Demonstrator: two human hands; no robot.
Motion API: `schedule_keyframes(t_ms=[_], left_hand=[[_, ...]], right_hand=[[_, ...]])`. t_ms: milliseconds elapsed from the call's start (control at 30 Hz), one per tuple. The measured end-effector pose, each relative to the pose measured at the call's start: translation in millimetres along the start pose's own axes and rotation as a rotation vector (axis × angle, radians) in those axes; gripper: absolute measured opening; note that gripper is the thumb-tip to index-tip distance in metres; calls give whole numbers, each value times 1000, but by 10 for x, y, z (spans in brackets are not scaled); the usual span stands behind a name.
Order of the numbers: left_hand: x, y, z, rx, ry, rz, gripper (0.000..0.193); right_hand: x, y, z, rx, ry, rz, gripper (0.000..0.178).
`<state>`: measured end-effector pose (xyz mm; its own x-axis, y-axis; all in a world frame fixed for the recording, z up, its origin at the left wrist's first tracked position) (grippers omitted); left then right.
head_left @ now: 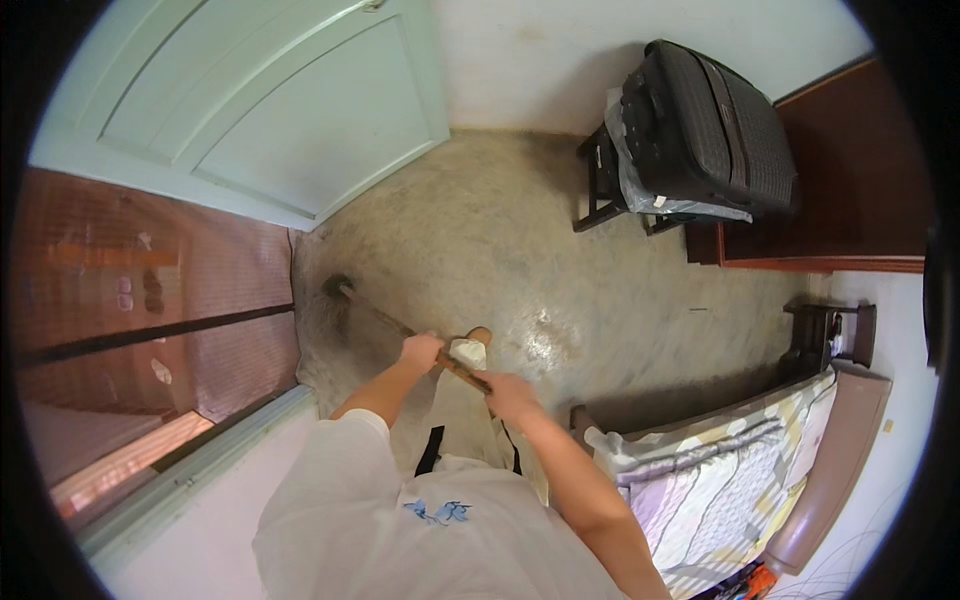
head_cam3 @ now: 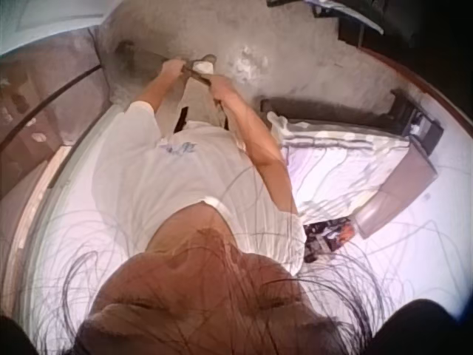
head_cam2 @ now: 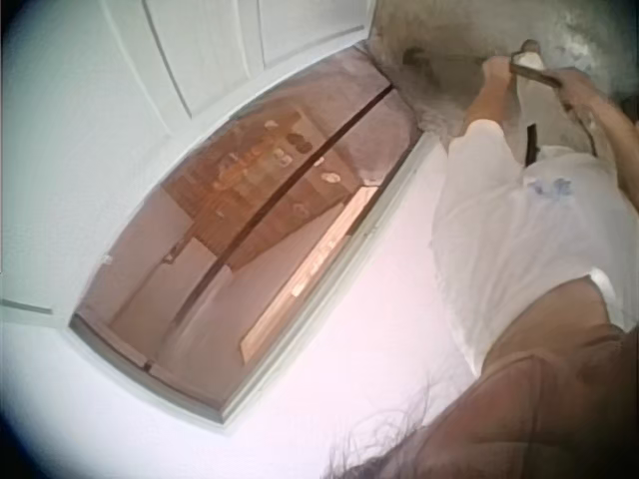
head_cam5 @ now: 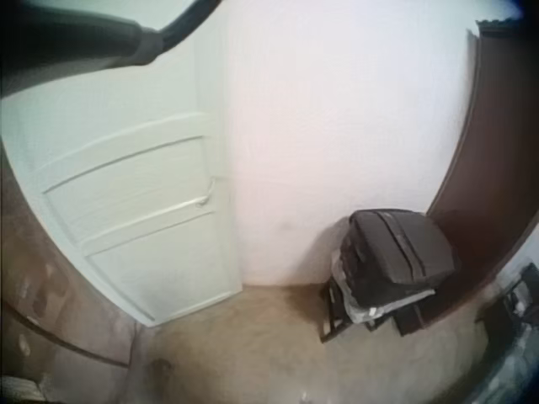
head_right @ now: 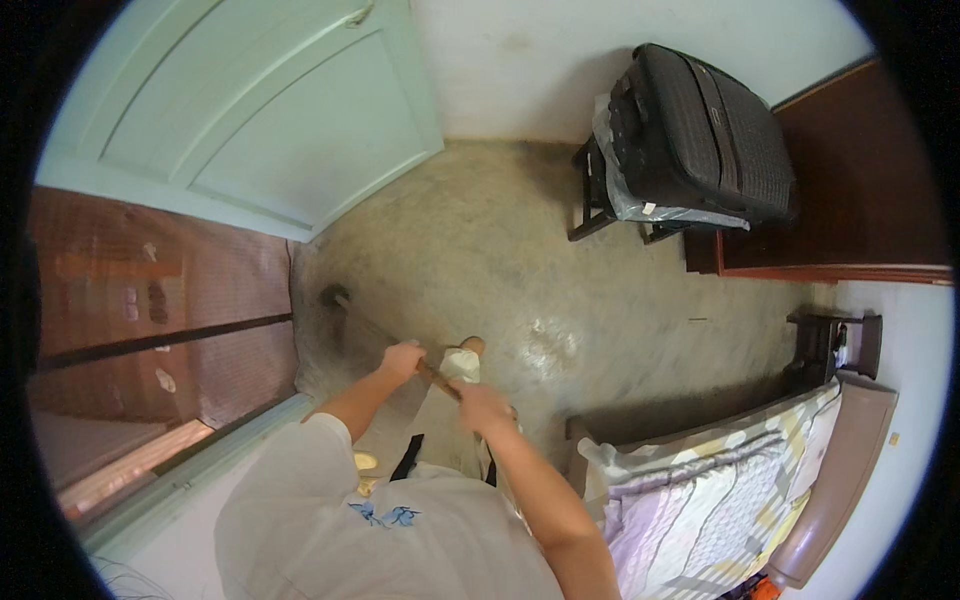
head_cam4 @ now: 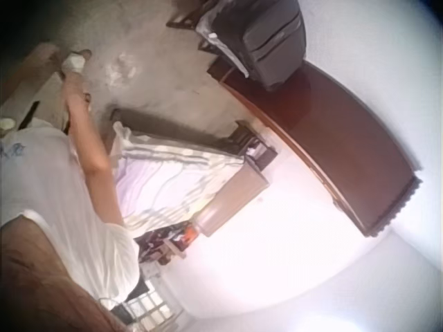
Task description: The person mops the floor of a bedroom using a string mop. They move around furniture, including a bed and a suitcase, and briefly pick up a pair of slippers to clean underneath them before placing them back down.
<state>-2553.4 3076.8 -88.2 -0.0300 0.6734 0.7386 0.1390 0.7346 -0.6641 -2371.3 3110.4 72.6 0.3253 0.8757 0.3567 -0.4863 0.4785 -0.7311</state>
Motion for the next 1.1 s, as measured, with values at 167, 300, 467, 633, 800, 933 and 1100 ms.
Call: schedule_keyframes(t_ms=[167, 300, 467, 633, 800, 933, 1100], left_hand=[[604, 560, -570, -245, 69, -89, 15], [936, 912, -1036, -389, 103, -196, 15], [1075, 1258, -1624, -551, 270, -175, 14], [1343, 1259, -2153, -612, 301, -192, 17], [1109, 1425, -2432, -718, 259, -305, 17], [1110, 1287, -2593, -734, 297, -227, 14], [1005, 909, -2512, -695, 300, -169, 17]], right_hand=[[746, -315, -247, -74, 222, -66, 57], [991, -699, -319, -220, 295, -186, 57], [813, -945, -662, -277, 453, -419, 59], [513, -1116, -915, -347, 616, -539, 62], [490, -1420, -596, -525, 116, -661, 62], [462, -1719, -395, -419, 56, -856, 58], [364, -2094, -485, -213, 221, -819, 51]])
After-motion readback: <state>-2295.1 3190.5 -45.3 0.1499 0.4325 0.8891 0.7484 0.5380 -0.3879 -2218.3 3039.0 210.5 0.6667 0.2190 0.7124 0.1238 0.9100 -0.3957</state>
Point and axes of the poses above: each hand's wrist, its own y-axis towards the middle knuckle, its own x-axis out of the back of the hand, z = x × y, the point moved 6 cm from there along y, towards the middle knuckle, and after that the axes turned 12 degrees about y, right-handed, at the moved point
